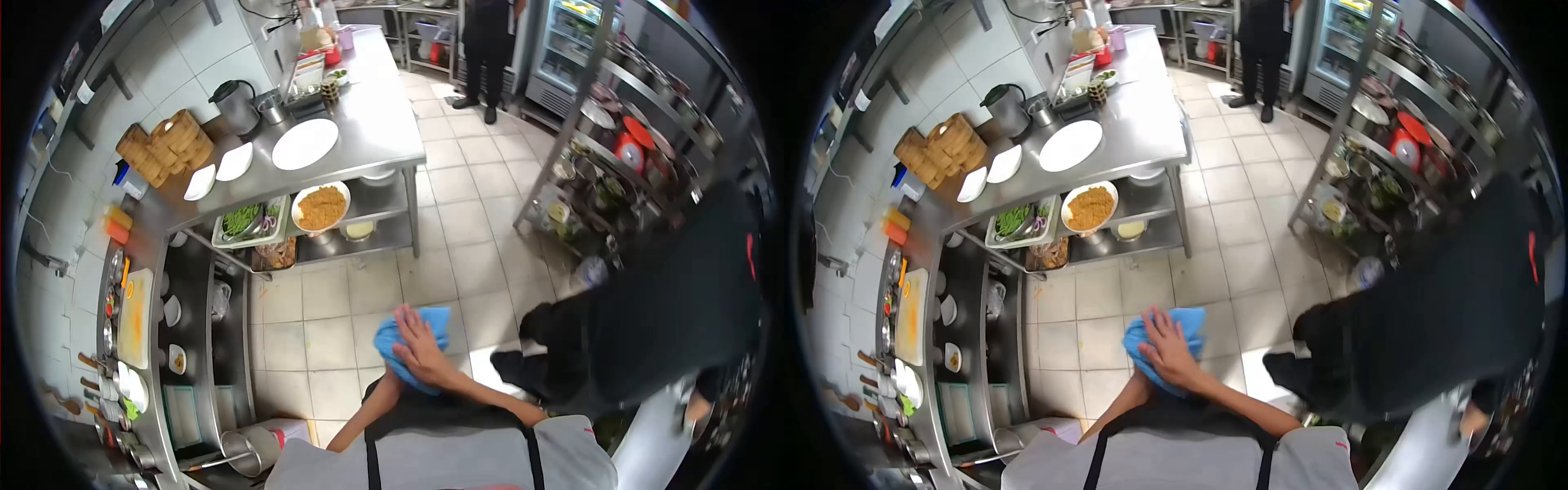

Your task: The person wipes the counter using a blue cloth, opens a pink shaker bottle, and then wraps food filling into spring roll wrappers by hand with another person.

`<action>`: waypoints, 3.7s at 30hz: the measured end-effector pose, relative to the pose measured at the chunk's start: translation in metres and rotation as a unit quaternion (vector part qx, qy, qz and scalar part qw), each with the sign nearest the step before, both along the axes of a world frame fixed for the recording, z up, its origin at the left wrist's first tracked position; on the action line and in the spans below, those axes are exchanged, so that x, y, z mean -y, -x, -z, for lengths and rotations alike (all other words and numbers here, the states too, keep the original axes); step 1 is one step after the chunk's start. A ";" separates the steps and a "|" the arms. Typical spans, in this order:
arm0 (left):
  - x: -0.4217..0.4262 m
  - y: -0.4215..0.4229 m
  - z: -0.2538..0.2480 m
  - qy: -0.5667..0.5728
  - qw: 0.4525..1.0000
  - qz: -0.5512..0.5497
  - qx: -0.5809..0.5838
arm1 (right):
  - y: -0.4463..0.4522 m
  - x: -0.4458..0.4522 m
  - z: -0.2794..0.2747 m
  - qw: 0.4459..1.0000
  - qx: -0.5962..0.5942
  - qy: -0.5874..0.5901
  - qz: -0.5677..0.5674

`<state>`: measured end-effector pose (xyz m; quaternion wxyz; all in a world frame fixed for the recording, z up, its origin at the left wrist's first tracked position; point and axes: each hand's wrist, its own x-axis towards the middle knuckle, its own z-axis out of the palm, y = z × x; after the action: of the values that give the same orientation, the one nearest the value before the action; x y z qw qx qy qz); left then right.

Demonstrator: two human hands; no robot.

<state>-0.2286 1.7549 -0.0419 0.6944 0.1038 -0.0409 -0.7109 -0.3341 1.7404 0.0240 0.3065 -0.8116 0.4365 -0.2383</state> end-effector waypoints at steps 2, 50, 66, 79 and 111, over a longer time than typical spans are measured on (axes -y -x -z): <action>0.053 -0.013 -0.005 0.039 0.998 -0.024 0.049 | -0.011 0.049 -0.002 0.990 0.125 -0.016 -0.067; 1.312 -0.159 -0.009 -0.147 0.148 -0.122 0.970 | 0.157 1.171 0.102 0.908 -0.316 -0.252 -0.110; 1.535 -0.227 -0.011 -0.178 0.178 -0.108 0.962 | 0.012 1.530 0.078 0.907 -0.282 -0.060 -0.309; 1.856 -0.290 0.023 -0.001 0.208 -0.236 0.949 | -0.112 1.752 0.081 0.945 -0.013 -0.268 -0.185; 1.872 -0.301 -0.114 -0.470 0.688 -0.523 0.182 | -0.917 1.975 0.034 0.662 -0.080 0.244 -0.704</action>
<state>0.0723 -0.1172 0.0719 0.7928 0.5483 0.2342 -0.1264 0.5833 -0.2343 -0.0099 0.1372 -0.9388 -0.3155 0.0163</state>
